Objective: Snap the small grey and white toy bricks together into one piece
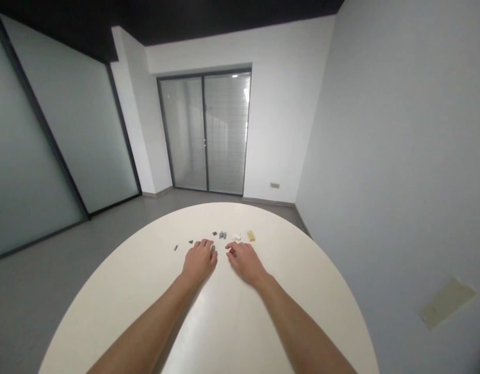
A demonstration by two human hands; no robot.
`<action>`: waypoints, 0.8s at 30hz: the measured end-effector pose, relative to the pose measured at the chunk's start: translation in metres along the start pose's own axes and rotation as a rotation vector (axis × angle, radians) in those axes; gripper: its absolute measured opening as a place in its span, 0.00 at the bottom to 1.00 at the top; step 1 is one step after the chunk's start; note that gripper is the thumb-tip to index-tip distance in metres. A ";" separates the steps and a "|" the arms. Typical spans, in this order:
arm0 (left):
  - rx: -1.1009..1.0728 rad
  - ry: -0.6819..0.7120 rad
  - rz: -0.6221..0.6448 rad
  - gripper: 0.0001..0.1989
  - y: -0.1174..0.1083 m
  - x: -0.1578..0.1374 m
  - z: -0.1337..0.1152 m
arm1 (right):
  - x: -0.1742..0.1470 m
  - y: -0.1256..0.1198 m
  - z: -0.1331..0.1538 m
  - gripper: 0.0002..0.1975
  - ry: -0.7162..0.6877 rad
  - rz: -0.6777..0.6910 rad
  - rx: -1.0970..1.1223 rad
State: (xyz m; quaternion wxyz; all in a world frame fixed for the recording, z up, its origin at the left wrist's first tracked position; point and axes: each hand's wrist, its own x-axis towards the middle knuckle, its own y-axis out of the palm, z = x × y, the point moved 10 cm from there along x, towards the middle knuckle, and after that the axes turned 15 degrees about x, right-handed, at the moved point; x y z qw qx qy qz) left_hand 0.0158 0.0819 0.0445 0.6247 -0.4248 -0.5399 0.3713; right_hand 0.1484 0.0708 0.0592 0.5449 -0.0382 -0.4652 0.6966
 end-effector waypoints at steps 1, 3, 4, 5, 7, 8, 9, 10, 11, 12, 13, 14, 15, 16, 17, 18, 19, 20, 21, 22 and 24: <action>-0.004 0.001 0.005 0.17 0.002 0.001 0.000 | 0.000 0.000 0.000 0.10 0.000 0.000 0.002; -0.016 0.006 0.006 0.22 0.006 0.004 0.001 | 0.000 0.000 0.000 0.09 0.002 0.001 0.006; -0.023 0.008 0.003 0.25 0.008 0.006 0.002 | 0.000 0.000 -0.001 0.09 0.004 0.001 0.009; -0.032 0.009 0.001 0.28 0.009 0.007 0.002 | 0.000 0.001 -0.001 0.09 0.005 0.002 0.011; -0.048 0.013 0.000 0.34 0.011 0.010 0.003 | 0.000 0.001 -0.001 0.09 0.004 0.000 0.013; -0.054 0.015 0.004 0.35 0.011 0.011 0.004 | 0.000 0.001 -0.001 0.09 0.002 -0.002 0.012; -0.057 0.016 0.011 0.37 0.012 0.012 0.004 | 0.000 0.001 -0.001 0.09 0.000 -0.002 0.011; -0.058 0.018 0.020 0.37 0.012 0.013 0.004 | 0.000 0.001 0.000 0.09 -0.003 -0.002 0.010; -0.057 0.018 0.028 0.37 0.012 0.013 0.004 | 0.000 0.002 0.000 0.09 -0.004 -0.002 0.009; -0.054 0.018 0.035 0.38 0.012 0.014 0.004 | 0.000 0.002 0.000 0.09 -0.005 0.000 0.007; -0.052 0.018 0.040 0.38 0.012 0.014 0.003 | 0.000 0.002 0.000 0.09 -0.005 0.002 0.006; -0.050 0.019 0.043 0.38 0.013 0.015 0.003 | 0.000 0.003 0.000 0.09 -0.003 0.004 0.006; -0.048 0.021 0.045 0.38 0.013 0.015 0.003 | 0.000 0.003 0.000 0.09 0.000 0.005 0.007; -0.045 0.025 0.046 0.38 0.013 0.015 0.003 | 0.000 0.003 0.000 0.09 0.002 0.006 0.009; -0.042 0.029 0.047 0.38 0.014 0.016 0.002 | 0.000 0.003 0.000 0.09 0.002 0.005 0.011; -0.039 0.033 0.047 0.38 0.015 0.016 0.002 | 0.000 0.002 0.000 0.09 0.000 0.004 0.013; -0.035 0.037 0.046 0.39 0.016 0.017 0.002 | 0.000 0.002 0.000 0.09 -0.001 0.003 0.015; -0.032 0.041 0.045 0.39 0.017 0.017 0.002 | 0.000 0.002 0.001 0.09 -0.001 0.003 0.016; -0.028 0.045 0.047 0.39 0.018 0.018 0.002 | 0.000 0.002 0.001 0.09 0.000 0.003 0.018; -0.026 0.048 0.049 0.39 0.020 0.018 0.002 | 0.000 0.002 0.000 0.09 0.004 0.004 0.019; -0.027 0.051 0.053 0.39 0.021 0.019 0.002 | 0.000 0.002 0.000 0.09 0.012 0.006 0.022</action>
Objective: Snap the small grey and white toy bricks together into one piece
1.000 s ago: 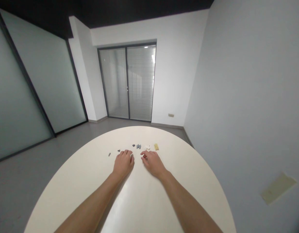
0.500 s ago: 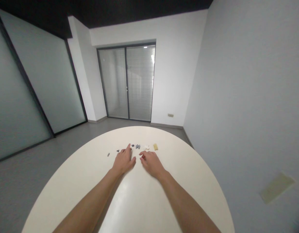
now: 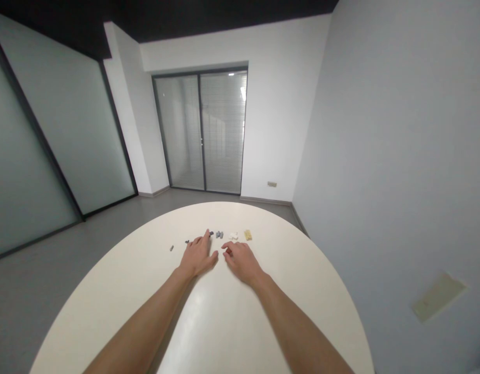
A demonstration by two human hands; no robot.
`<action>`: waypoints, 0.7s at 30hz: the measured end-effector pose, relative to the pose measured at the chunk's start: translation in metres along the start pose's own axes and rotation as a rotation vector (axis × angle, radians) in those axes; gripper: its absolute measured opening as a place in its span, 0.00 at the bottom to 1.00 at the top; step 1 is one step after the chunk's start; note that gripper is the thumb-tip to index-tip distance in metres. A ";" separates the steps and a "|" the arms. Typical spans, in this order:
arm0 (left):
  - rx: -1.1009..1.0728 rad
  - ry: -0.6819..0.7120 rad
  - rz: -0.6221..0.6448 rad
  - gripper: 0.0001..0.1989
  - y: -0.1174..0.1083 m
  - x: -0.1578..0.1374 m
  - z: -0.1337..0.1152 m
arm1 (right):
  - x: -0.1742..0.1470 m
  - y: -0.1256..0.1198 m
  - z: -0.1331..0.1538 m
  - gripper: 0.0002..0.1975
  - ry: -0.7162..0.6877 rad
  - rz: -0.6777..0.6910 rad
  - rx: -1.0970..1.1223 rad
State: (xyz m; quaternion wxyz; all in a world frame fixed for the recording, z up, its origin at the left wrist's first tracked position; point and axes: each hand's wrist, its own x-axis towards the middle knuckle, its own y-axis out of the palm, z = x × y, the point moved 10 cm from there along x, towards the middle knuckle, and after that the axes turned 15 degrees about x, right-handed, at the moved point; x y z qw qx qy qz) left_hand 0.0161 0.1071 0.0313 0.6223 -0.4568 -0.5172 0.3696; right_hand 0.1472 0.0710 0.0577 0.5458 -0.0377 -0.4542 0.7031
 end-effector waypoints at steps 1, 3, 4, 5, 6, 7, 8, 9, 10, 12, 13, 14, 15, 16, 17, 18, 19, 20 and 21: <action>0.000 -0.007 -0.004 0.38 0.000 0.000 0.001 | 0.000 0.000 0.000 0.09 0.001 0.001 0.001; 0.013 -0.040 -0.037 0.36 -0.003 -0.002 0.006 | 0.000 -0.001 0.000 0.09 -0.002 0.001 0.002; 0.027 -0.068 -0.063 0.35 -0.006 -0.003 0.010 | -0.001 -0.001 0.000 0.09 -0.005 0.002 0.001; 0.046 -0.105 -0.090 0.33 -0.009 -0.005 0.015 | -0.001 -0.001 0.000 0.09 -0.006 0.002 0.000; 0.069 -0.148 -0.115 0.32 -0.013 -0.008 0.020 | -0.001 -0.001 0.000 0.09 -0.007 0.003 -0.001; 0.094 -0.194 -0.133 0.30 -0.015 -0.011 0.027 | -0.001 -0.001 0.000 0.09 -0.008 0.003 0.000; 0.118 -0.242 -0.140 0.30 -0.017 -0.014 0.033 | -0.001 -0.001 0.000 0.09 -0.008 0.004 0.001; 0.141 -0.287 -0.137 0.30 -0.017 -0.018 0.039 | -0.001 0.000 0.000 0.09 -0.008 0.005 0.004; 0.161 -0.327 -0.126 0.30 -0.016 -0.021 0.044 | -0.001 0.000 0.000 0.09 -0.006 0.005 0.006; 0.191 -0.387 -0.082 0.32 -0.012 -0.026 0.051 | -0.001 0.000 -0.001 0.09 -0.001 0.005 0.004; 0.200 -0.411 -0.055 0.33 -0.009 -0.027 0.053 | -0.001 0.000 -0.001 0.09 0.002 0.007 0.000; 0.208 -0.429 -0.030 0.34 -0.006 -0.028 0.054 | -0.001 0.000 -0.002 0.09 0.005 0.009 -0.004; 0.213 -0.442 -0.012 0.35 -0.004 -0.029 0.054 | -0.001 0.000 -0.002 0.09 0.005 0.013 -0.006; 0.215 -0.448 -0.002 0.35 -0.003 -0.029 0.052 | -0.001 0.001 -0.002 0.09 0.003 0.016 -0.007; 0.214 -0.447 0.000 0.35 -0.003 -0.030 0.050 | -0.001 0.001 -0.002 0.09 0.001 0.017 -0.007; 0.209 -0.443 -0.006 0.35 -0.004 -0.030 0.048 | -0.001 0.001 -0.002 0.10 -0.002 0.018 -0.006; 0.201 -0.433 -0.017 0.35 -0.006 -0.030 0.045 | -0.001 0.001 -0.002 0.10 -0.004 0.018 -0.005; 0.191 -0.421 -0.032 0.35 -0.009 -0.030 0.042 | -0.001 0.001 -0.003 0.10 -0.005 0.019 -0.005; 0.181 -0.405 -0.046 0.35 -0.011 -0.030 0.039 | -0.002 0.001 -0.003 0.10 -0.005 0.018 -0.005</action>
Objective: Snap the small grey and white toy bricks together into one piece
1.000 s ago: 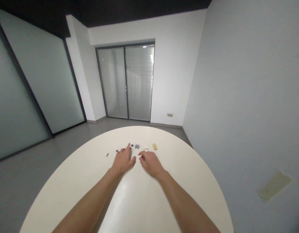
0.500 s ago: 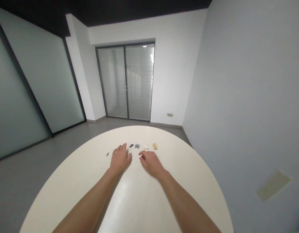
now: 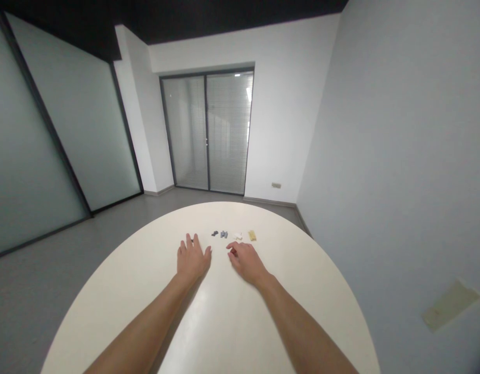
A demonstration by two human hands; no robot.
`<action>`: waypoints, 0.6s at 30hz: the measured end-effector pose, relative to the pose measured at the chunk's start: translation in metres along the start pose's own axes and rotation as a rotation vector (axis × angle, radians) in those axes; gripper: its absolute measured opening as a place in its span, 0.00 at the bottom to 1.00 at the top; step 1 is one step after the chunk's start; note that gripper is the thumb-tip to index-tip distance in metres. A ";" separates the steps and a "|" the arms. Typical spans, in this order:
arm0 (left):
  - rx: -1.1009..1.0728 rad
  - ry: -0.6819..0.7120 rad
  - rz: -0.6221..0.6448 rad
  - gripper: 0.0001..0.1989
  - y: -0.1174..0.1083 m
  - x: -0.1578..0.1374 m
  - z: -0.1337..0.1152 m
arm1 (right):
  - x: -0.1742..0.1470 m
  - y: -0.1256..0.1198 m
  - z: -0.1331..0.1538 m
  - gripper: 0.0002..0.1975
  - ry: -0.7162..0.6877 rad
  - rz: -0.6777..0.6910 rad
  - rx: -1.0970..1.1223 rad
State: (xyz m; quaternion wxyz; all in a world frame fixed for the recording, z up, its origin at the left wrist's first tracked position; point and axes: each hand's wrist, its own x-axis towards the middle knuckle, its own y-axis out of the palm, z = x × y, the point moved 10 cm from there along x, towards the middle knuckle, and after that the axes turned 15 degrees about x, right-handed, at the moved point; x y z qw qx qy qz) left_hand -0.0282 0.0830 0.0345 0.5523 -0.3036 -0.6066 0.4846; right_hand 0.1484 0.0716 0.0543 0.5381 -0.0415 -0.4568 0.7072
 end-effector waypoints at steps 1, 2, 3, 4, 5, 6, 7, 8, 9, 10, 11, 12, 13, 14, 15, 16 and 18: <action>-0.012 0.015 -0.012 0.35 -0.003 -0.001 -0.002 | 0.000 0.000 0.000 0.09 0.001 -0.001 0.001; -0.024 0.030 -0.022 0.34 -0.005 -0.003 -0.004 | 0.000 0.001 -0.001 0.09 0.002 -0.001 0.003; -0.036 0.042 -0.030 0.34 -0.007 -0.004 -0.006 | 0.000 0.001 -0.001 0.09 0.002 -0.003 0.006; -0.048 0.051 -0.036 0.34 -0.009 -0.005 -0.008 | 0.000 0.001 -0.002 0.09 0.002 -0.006 0.009; -0.065 0.062 -0.043 0.33 -0.009 -0.006 -0.009 | 0.000 0.001 -0.002 0.09 -0.001 -0.008 0.010; -0.087 0.077 -0.049 0.33 -0.010 -0.007 -0.012 | 0.000 0.001 -0.001 0.09 -0.006 -0.010 0.012; -0.116 0.097 -0.054 0.32 -0.010 -0.007 -0.014 | 0.000 0.001 -0.001 0.09 -0.012 -0.012 0.012; -0.151 0.121 -0.054 0.32 -0.009 -0.007 -0.017 | 0.000 0.001 0.000 0.08 -0.017 -0.014 0.011; -0.193 0.152 -0.050 0.31 -0.007 -0.007 -0.020 | 0.000 0.000 0.000 0.08 -0.020 -0.016 0.010; -0.240 0.193 -0.044 0.29 -0.006 -0.008 -0.025 | 0.000 0.000 0.000 0.08 -0.022 -0.016 0.009; -0.290 0.243 -0.038 0.27 -0.005 -0.008 -0.030 | 0.000 0.000 0.001 0.08 -0.023 -0.017 0.007; -0.341 0.297 -0.031 0.26 -0.006 -0.009 -0.035 | 0.001 0.000 0.001 0.08 -0.023 -0.018 0.006; -0.391 0.350 -0.028 0.24 -0.007 -0.010 -0.040 | 0.001 0.000 0.001 0.07 -0.024 -0.018 0.006; -0.437 0.394 -0.030 0.22 -0.009 -0.011 -0.044 | 0.001 -0.001 0.002 0.07 -0.026 -0.017 0.005; -0.479 0.425 -0.036 0.20 -0.011 -0.012 -0.046 | 0.001 0.000 0.002 0.07 -0.030 -0.014 0.005; -0.515 0.440 -0.044 0.18 -0.014 -0.012 -0.046 | 0.001 0.000 0.003 0.07 -0.034 -0.012 0.004; -0.571 0.447 -0.053 0.16 -0.019 -0.011 -0.045 | 0.001 0.001 0.003 0.07 -0.043 -0.005 -0.001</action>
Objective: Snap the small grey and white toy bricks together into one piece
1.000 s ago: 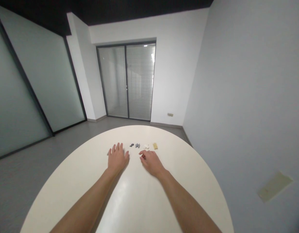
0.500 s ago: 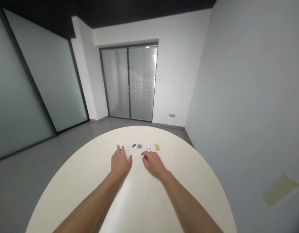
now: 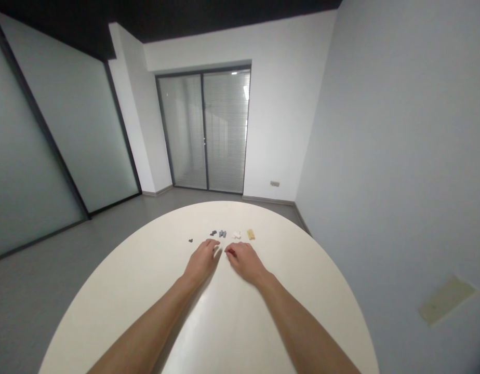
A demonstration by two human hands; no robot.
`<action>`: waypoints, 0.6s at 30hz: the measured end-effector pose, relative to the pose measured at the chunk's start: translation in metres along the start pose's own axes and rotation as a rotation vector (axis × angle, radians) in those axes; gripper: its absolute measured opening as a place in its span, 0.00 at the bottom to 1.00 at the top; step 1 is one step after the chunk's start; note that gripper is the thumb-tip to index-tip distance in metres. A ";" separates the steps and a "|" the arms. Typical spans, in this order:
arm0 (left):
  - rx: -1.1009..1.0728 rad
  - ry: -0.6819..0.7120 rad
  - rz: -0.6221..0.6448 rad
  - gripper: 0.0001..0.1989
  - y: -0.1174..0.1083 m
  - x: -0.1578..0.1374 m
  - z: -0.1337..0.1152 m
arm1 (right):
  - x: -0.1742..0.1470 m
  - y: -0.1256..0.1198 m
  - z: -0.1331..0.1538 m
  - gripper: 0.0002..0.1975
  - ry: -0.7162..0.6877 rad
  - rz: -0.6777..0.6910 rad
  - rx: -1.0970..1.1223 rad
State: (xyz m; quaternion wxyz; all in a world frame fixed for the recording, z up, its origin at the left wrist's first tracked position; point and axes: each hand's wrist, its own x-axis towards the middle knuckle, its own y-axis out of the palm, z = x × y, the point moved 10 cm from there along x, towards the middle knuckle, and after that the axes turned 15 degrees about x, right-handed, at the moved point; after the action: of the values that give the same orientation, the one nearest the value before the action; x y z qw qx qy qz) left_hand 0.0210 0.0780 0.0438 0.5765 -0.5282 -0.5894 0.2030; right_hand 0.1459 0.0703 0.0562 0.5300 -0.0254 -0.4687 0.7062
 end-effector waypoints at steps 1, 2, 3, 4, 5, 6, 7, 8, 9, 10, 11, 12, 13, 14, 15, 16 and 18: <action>-0.023 -0.001 0.002 0.16 -0.001 0.001 0.001 | 0.000 0.000 0.000 0.07 -0.003 0.002 -0.003; -0.045 -0.002 0.012 0.16 0.000 0.001 0.002 | 0.000 0.001 0.000 0.07 -0.006 0.003 -0.006; -0.069 -0.002 0.028 0.16 0.002 0.001 0.003 | 0.000 0.001 0.000 0.07 -0.008 0.004 -0.008; -0.094 -0.001 0.042 0.17 0.005 0.002 0.004 | 0.000 0.001 0.001 0.07 -0.011 0.006 -0.008; -0.121 0.005 0.048 0.18 0.007 0.002 0.004 | 0.000 0.001 0.001 0.06 -0.012 0.009 -0.007; -0.150 0.016 0.047 0.19 0.009 0.002 0.004 | 0.000 0.001 0.000 0.06 -0.012 0.010 -0.007; -0.177 0.031 0.041 0.20 0.010 0.003 0.003 | 0.000 0.002 0.000 0.06 -0.012 0.011 -0.006; -0.203 0.056 0.035 0.20 0.010 0.003 0.000 | 0.001 0.002 0.000 0.06 -0.010 0.013 -0.005; -0.227 0.086 0.031 0.21 0.011 0.003 -0.003 | 0.001 0.002 0.000 0.06 -0.010 0.016 -0.005; -0.248 0.120 0.031 0.21 0.011 0.002 -0.008 | 0.001 0.002 -0.001 0.06 -0.009 0.020 -0.006; -0.268 0.153 0.034 0.21 0.011 0.002 -0.013 | 0.001 0.003 -0.001 0.06 -0.007 0.026 -0.011; -0.285 0.180 0.037 0.20 0.010 0.002 -0.017 | 0.001 0.003 -0.001 0.06 -0.004 0.033 -0.018; -0.300 0.197 0.038 0.20 0.009 0.001 -0.020 | 0.001 0.004 -0.001 0.06 -0.001 0.040 -0.029; -0.314 0.207 0.040 0.20 0.009 0.001 -0.022 | 0.001 0.004 -0.002 0.06 0.001 0.048 -0.041; -0.329 0.211 0.044 0.20 0.008 0.001 -0.023 | 0.001 0.005 -0.002 0.05 0.002 0.058 -0.051; -0.344 0.215 0.051 0.20 0.008 0.001 -0.025 | 0.001 0.006 -0.002 0.05 0.001 0.068 -0.060; -0.375 0.223 0.072 0.21 0.007 0.000 -0.027 | 0.001 0.008 -0.001 0.05 -0.003 0.091 -0.071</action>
State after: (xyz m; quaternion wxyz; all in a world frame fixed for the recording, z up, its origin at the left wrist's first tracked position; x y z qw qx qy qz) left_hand 0.0480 0.0707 0.0447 0.5220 -0.6661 -0.5303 0.0507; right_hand 0.1405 0.0724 0.0508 0.4956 -0.0644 -0.4924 0.7126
